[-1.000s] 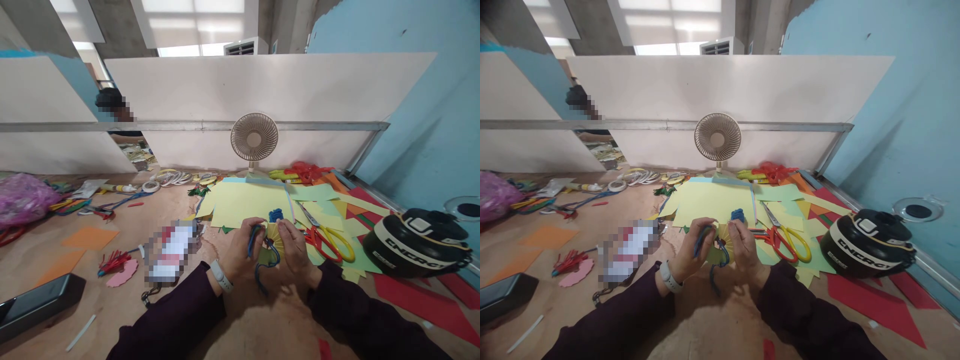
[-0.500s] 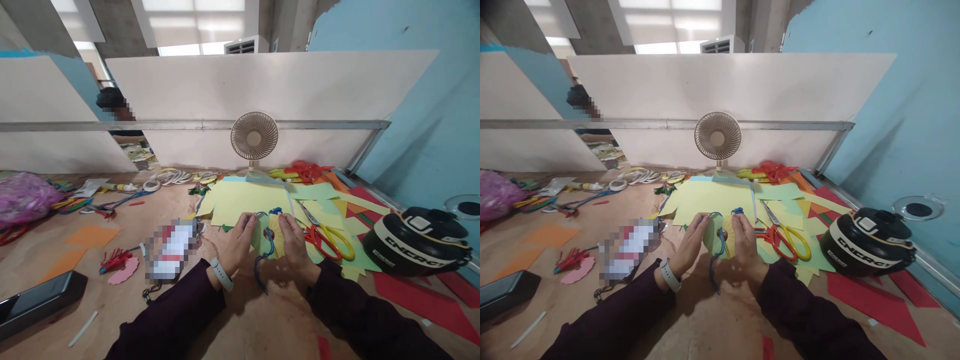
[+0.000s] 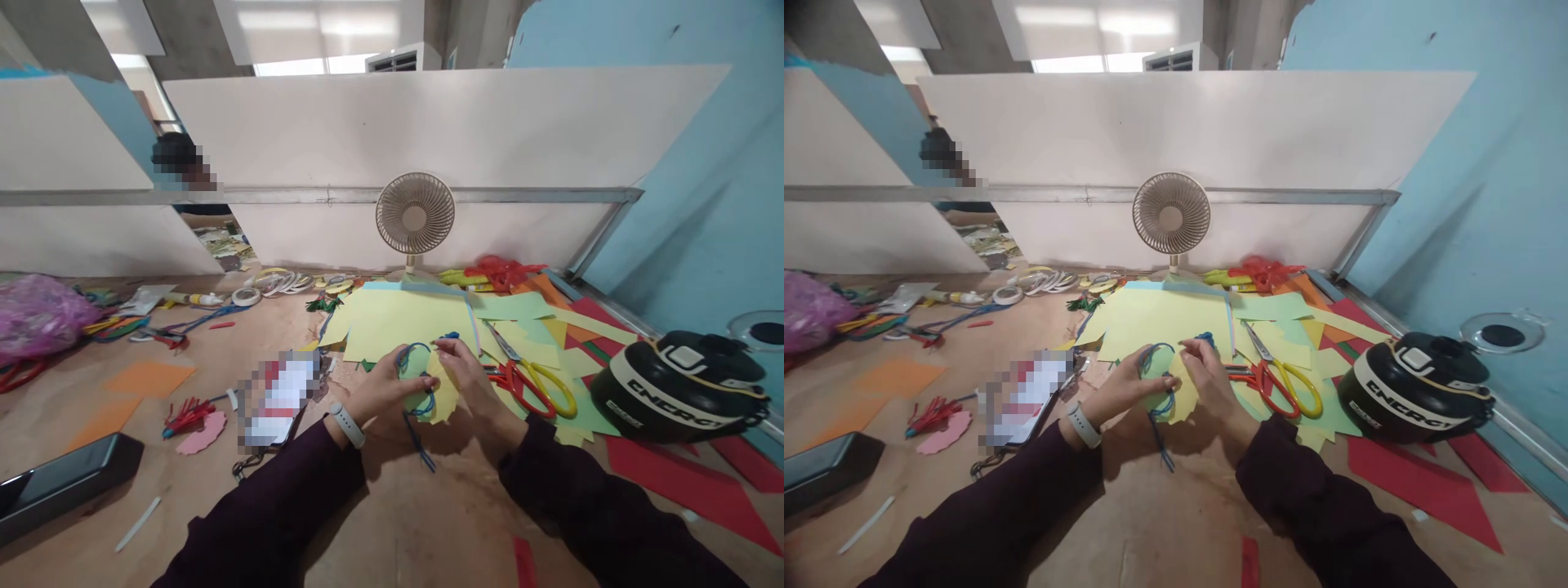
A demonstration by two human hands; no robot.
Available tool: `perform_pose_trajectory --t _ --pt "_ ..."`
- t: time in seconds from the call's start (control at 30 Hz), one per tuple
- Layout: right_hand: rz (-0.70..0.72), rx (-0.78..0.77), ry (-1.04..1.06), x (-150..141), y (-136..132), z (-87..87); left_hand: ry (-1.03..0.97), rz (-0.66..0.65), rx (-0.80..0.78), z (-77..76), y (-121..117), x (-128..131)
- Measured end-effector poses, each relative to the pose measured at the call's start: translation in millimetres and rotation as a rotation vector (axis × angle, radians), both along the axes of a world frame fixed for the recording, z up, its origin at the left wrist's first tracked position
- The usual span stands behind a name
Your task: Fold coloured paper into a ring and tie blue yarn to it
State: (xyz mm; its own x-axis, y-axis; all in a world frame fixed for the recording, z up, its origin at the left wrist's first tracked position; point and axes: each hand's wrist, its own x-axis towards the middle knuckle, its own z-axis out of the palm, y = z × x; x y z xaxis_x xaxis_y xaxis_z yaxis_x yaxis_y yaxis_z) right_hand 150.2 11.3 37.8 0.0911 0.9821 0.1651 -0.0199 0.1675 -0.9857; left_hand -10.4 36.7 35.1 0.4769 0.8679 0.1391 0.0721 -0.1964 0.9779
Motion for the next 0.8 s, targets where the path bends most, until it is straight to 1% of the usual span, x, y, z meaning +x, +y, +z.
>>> perform_pose_trajectory --t 0.07,0.1,0.2,0.3,0.37,0.43,0.47,0.5,0.53,0.67,0.8 --pt "0.096 -0.044 -0.001 1 1 5.7 0.053 -0.022 0.005 -2.7 0 0" --pt "0.120 -0.053 -0.007 1 1 6.6 0.085 -0.021 0.027 -4.7 -1 1" --pt "0.072 -0.023 0.018 -3 0 3.3 0.111 -0.030 0.096 -9.5 -4 5" --pt "0.005 -0.016 0.097 -3 2 -1.2 0.045 -0.067 0.038 -10.2 -8 8" --pt "-0.027 -0.020 0.166 -1 5 -1.6 0.013 -0.058 -0.015 -9.8 -10 11" --pt "-0.039 -0.024 0.244 0 7 -0.4 -0.101 -0.048 -0.132 -10.3 -12 14" --pt "-0.041 -0.024 0.276 -1 7 0.2 -0.181 -0.052 -0.209 -10.9 -13 16" --pt "-0.045 -0.023 0.296 -1 7 0.5 -0.289 -0.055 -0.320 -11.9 -13 18" --pt "-0.050 -0.022 0.302 -2 7 0.6 -0.352 -0.066 -0.397 -13.0 -13 20" --pt "-0.035 -0.012 0.243 -6 3 -1.8 -0.552 -0.230 -0.734 -15.9 -15 25" --pt "-0.045 0.075 0.141 -6 2 -2.1 -0.654 -0.355 -0.893 -11.7 -19 25"
